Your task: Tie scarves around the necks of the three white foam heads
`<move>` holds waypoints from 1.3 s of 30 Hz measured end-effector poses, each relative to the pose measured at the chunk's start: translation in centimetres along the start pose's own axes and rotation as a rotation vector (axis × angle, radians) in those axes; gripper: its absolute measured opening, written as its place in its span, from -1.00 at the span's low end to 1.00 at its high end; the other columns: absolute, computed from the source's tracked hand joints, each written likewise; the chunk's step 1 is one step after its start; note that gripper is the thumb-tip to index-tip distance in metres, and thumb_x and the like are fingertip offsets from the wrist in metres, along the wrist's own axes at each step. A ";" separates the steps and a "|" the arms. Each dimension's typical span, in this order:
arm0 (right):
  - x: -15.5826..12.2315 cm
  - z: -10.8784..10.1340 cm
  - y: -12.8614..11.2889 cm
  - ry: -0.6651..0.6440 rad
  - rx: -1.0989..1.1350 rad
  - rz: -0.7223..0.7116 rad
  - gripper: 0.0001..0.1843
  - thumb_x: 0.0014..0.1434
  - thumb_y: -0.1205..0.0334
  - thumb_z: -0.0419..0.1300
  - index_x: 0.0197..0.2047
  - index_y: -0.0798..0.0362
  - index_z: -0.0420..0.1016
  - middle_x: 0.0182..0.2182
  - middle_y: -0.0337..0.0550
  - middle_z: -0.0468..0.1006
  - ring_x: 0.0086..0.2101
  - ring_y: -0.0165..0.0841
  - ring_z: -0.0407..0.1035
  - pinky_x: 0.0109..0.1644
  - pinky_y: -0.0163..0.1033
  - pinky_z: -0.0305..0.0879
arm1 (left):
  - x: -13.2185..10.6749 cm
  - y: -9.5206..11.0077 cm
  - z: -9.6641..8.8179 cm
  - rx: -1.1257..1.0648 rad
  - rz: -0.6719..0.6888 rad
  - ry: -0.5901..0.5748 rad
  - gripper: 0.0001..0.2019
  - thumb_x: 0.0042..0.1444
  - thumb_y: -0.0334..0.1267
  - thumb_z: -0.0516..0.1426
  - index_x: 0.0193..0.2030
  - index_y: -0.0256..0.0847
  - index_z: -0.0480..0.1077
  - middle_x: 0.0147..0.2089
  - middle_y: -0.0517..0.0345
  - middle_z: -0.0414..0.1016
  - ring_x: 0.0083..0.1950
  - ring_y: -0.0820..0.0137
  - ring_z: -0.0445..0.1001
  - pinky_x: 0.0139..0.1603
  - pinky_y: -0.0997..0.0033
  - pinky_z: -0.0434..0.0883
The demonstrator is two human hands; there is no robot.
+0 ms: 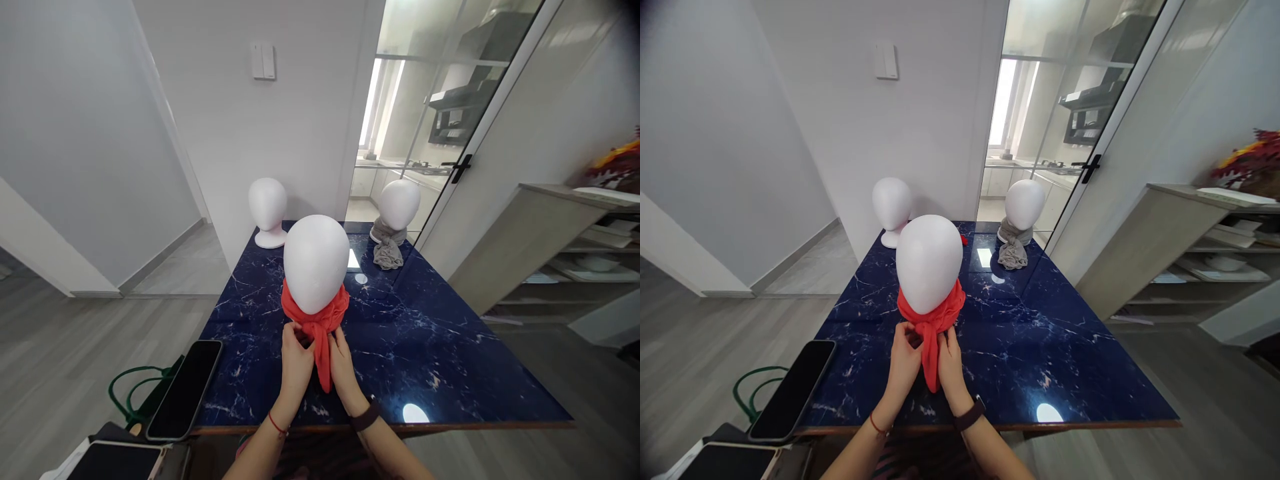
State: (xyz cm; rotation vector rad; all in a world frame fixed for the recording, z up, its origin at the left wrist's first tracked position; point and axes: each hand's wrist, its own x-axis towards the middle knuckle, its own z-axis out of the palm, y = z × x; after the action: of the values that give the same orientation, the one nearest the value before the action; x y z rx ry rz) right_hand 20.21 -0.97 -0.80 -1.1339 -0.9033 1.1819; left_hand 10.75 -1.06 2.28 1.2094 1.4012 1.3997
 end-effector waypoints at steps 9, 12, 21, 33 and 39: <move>-0.2 -1.4 -1.5 0.016 -0.102 0.017 -0.50 0.15 -0.17 0.04 -0.41 0.10 0.52 -0.48 -0.15 0.53 -0.45 -0.36 0.32 -0.36 -0.29 0.23 | 0.0 -1.1 -0.2 -0.103 0.008 0.011 -0.79 -0.02 -0.31 0.12 -0.23 -0.17 0.18 -0.22 0.17 0.33 -0.29 0.44 0.43 -0.25 0.39 0.40; -0.8 -1.7 -3.1 -0.027 -0.138 0.088 -0.42 0.12 -0.23 0.05 -0.61 0.11 0.40 -0.70 -0.24 0.36 -0.63 -0.45 0.14 -0.54 -0.33 0.03 | 0.0 -1.2 -0.5 -0.016 0.024 -0.007 -0.79 0.01 -0.33 0.08 -0.19 -0.17 0.19 -0.23 0.18 0.33 -0.42 0.50 0.37 -0.36 0.44 0.37; -0.4 -1.9 -4.6 -0.201 0.114 0.119 -0.72 -0.06 0.05 0.35 -0.40 0.10 0.51 -0.52 -0.28 0.44 -0.52 -0.51 0.21 -0.42 -0.39 0.14 | 0.9 -0.8 -2.0 0.468 0.153 0.038 -0.74 0.00 -0.43 0.05 -0.13 -0.17 0.21 -0.18 0.08 0.40 -0.21 0.30 0.44 -0.21 0.32 0.33; 3.4 -3.3 -4.2 -0.027 0.189 0.022 -0.75 -0.05 0.08 0.34 -0.30 0.01 0.57 -0.33 -0.22 0.54 -0.32 -0.41 0.37 -0.20 -0.33 0.27 | 3.4 -1.5 -6.4 0.338 0.128 -0.128 -0.77 -0.19 -0.53 -0.10 -0.57 -0.21 0.31 -0.47 0.14 0.37 -0.38 0.39 0.33 -0.31 0.43 0.23; 3.7 -3.4 -4.5 -0.058 0.107 -0.021 -0.75 -0.03 0.06 0.31 -0.30 0.03 0.58 -0.33 -0.20 0.55 -0.32 -0.40 0.37 -0.18 -0.32 0.27 | 4.0 -1.2 -7.0 -0.332 -0.371 -0.050 -0.84 -0.20 -0.54 -0.08 -0.64 -0.23 0.16 -0.70 0.30 0.11 -0.69 0.58 0.02 -0.67 0.60 -0.08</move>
State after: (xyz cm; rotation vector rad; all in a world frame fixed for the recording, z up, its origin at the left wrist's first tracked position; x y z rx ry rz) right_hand 25.15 2.00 2.71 -1.0065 -0.8831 1.2368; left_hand 2.92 1.29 1.97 0.7232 1.2237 1.2656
